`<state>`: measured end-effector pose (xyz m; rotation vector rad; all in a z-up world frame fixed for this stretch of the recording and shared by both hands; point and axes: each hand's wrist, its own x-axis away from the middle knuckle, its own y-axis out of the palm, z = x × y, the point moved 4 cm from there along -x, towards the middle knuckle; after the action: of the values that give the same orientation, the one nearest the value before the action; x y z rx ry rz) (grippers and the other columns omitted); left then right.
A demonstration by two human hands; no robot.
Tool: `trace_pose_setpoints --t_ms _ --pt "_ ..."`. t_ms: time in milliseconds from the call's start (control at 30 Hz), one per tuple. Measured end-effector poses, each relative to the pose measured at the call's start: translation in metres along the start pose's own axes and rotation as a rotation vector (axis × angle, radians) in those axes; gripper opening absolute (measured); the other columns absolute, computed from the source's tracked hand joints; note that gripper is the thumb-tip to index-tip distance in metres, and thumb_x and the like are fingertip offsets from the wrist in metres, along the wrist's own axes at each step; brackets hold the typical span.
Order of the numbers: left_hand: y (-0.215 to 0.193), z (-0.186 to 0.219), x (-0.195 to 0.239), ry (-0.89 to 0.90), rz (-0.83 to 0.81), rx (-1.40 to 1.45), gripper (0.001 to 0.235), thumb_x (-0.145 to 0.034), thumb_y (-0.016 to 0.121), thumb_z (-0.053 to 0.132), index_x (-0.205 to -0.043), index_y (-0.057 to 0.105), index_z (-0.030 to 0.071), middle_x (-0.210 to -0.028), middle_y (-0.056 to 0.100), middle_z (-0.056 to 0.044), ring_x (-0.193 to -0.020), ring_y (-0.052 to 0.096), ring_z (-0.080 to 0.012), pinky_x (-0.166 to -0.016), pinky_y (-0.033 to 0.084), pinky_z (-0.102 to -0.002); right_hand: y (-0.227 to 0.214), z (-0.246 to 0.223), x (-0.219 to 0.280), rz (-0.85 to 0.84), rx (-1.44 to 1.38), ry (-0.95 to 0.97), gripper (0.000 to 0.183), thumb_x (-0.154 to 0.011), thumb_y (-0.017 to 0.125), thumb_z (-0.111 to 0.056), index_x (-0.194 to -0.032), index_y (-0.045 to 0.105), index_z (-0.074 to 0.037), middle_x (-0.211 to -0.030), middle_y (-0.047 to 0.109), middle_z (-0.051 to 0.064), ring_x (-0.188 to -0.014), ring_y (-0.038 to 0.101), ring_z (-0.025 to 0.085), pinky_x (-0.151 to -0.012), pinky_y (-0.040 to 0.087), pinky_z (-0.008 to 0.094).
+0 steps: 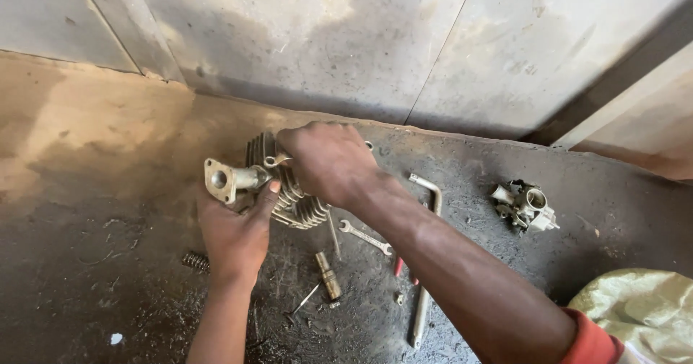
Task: Tightening or loosening bolts on a motorcycle engine component using a wrench.
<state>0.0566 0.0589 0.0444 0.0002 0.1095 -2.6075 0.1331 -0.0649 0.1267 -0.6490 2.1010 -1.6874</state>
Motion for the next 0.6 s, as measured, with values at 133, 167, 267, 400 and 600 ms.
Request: trace_pose_setpoints --t_ms 133,167,267,400,600 --pt "-0.01 0.018 0.003 -0.021 0.105 -0.116 0.089 -0.082 0.087 0.02 -0.151 0.034 0.003 -0.137 0.05 -0.019 -0.128 0.053 -0.0357 -0.11 0.046 -0.058 0.014 -0.006 -0.011 -0.021 0.003 -0.039 0.015 -0.094 0.066 -0.025 -0.106 0.073 -0.018 -0.092 0.077 0.01 -0.091 0.076 0.038 -0.084 0.06 0.055" --pt "-0.017 0.024 0.003 -0.041 0.196 -0.21 0.097 -0.078 0.092 0.021 -0.152 0.033 0.003 -0.144 0.044 -0.021 -0.136 0.044 -0.0401 -0.114 0.039 -0.063 0.02 -0.009 -0.015 -0.019 -0.003 -0.087 0.015 -0.093 0.066 -0.024 -0.106 0.072 -0.017 -0.095 0.077 0.01 -0.094 0.075 0.038 -0.084 0.06 0.055" --pt "-0.027 0.041 0.007 -0.04 0.233 -0.378 0.104 -0.076 0.093 0.021 -0.157 0.03 0.003 -0.156 0.036 -0.023 -0.147 0.032 -0.0441 -0.12 0.029 -0.068 0.028 -0.018 -0.024 0.009 -0.007 -0.144 0.015 -0.093 0.066 -0.023 -0.104 0.072 -0.016 -0.097 0.076 0.009 -0.095 0.075 0.038 -0.083 0.06 0.055" --pt "-0.037 0.02 -0.009 -0.081 0.157 -0.457 0.105 -0.075 0.091 0.016 -0.16 0.031 0.005 -0.161 0.035 -0.022 -0.15 0.029 -0.0439 -0.121 0.026 -0.068 0.03 -0.026 -0.031 -0.013 -0.06 -0.159 0.018 -0.091 0.067 -0.022 -0.105 0.074 -0.014 -0.101 0.075 0.009 -0.098 0.074 0.039 -0.085 0.06 0.056" --pt "-0.055 0.01 -0.024 -0.012 0.128 -0.522 0.092 -0.074 0.093 0.021 -0.147 0.041 -0.002 -0.135 0.06 -0.022 -0.126 0.056 -0.042 -0.103 0.048 -0.06 0.015 -0.04 -0.03 -0.061 -0.016 -0.171 0.016 -0.102 0.059 -0.017 -0.088 0.068 -0.016 -0.091 0.072 0.001 -0.068 0.066 0.014 -0.054 0.057 0.028"
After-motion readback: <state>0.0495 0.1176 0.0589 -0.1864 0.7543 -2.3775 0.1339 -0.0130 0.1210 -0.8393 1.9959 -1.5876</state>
